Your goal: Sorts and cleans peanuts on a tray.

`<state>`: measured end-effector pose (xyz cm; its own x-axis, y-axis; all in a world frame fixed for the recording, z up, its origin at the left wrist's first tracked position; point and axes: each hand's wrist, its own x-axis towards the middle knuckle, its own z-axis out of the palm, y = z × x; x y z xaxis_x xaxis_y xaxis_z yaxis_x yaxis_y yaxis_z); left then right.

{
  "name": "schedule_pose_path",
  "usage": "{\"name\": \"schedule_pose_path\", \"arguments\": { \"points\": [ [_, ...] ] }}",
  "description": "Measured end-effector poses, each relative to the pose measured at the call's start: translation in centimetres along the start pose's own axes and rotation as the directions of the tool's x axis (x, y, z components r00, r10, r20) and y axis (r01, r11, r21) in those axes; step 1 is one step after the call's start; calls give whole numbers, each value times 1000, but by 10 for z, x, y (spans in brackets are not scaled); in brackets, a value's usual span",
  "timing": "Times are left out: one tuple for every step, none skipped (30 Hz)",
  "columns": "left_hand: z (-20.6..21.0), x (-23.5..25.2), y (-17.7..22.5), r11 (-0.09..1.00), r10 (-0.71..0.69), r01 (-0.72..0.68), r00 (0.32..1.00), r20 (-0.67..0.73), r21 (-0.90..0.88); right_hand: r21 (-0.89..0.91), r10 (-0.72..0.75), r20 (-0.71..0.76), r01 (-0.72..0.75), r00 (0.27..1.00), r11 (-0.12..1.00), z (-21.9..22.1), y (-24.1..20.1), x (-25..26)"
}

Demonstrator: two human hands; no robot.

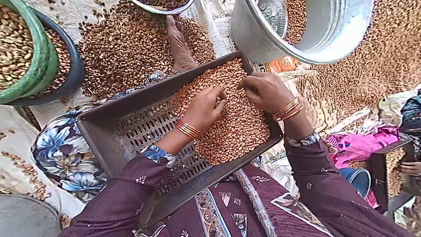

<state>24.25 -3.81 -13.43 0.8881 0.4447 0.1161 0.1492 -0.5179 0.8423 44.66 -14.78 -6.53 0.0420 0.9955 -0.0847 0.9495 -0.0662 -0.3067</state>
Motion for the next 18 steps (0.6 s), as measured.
{"name": "schedule_pose_path", "arguments": {
  "points": [
    [5, 6, -1, 1000, 15, -15, 1000, -4, 27, 22, -35, 12, 35, 999, 999, 3, 3, 3],
    [9, 10, -1, 998, 31, -31, 1000, -3, 60, 33, -55, 21, 55, 998, 998, 8, 6, 7],
    [12, 12, -3, 995, 49, -50, 999, 6, 91, 36, -62, 22, 61, 998, 997, 12, 8, 9],
    [14, 13, -3, 991, 59, -62, 998, 23, 116, 36, -63, 22, 63, 998, 997, 15, 9, 11],
    [15, 12, -3, 987, 62, -67, 997, 41, 145, 36, -60, 21, 59, 998, 998, 17, 10, 12],
    [16, 11, -3, 983, 61, -70, 997, 55, 172, 36, -54, 20, 54, 998, 998, 18, 11, 12],
    [17, 10, -3, 976, 67, -78, 996, 62, 203, 41, -38, 22, 37, 999, 998, 17, 11, 12],
    [18, 9, -4, 969, 73, -86, 995, 63, 231, 56, -2, 30, 0, 1000, 998, 15, 12, 12],
    [18, 8, -3, 964, 75, -89, 995, 66, 252, 84, 53, 32, -56, 998, 995, 12, 12, 11],
    [18, 8, -2, 960, 80, -94, 995, 65, 264, 115, 109, 22, -111, 994, 987, 8, 12, 8],
    [17, 7, -2, 959, 87, -100, 994, 62, 264, 150, 157, 16, -158, 987, 976, 2, 12, 3],
    [16, 7, -2, 962, 93, -103, 994, 54, 251, 179, 189, 27, -190, 982, 965, -4, 13, -2],
    [14, 7, -3, 970, 91, -99, 995, 44, 224, 209, 199, 47, -204, 979, 956, -10, 14, -9],
    [12, 7, -3, 982, 78, -82, 997, 31, 173, 223, 186, 69, -197, 980, 955, -14, 16, -17],
    [9, 7, -3, 994, 53, -54, 999, 6, 93, 231, 163, 84, -178, 983, 957, -16, 18, -26],
    [6, 8, -1, 1000, 2, -2, 1000, -16, -16, 226, 133, 98, -152, 986, 962, -17, 20, -35],
    [3, 8, 1, 984, -82, 78, 996, -18, -163, 212, 107, 120, -131, 987, 968, -18, 20, -44],
    [0, 8, 4, 928, -169, 168, 985, 25, -333, 201, 85, 140, -112, 986, 973, -18, 19, -52]
  ]
}}
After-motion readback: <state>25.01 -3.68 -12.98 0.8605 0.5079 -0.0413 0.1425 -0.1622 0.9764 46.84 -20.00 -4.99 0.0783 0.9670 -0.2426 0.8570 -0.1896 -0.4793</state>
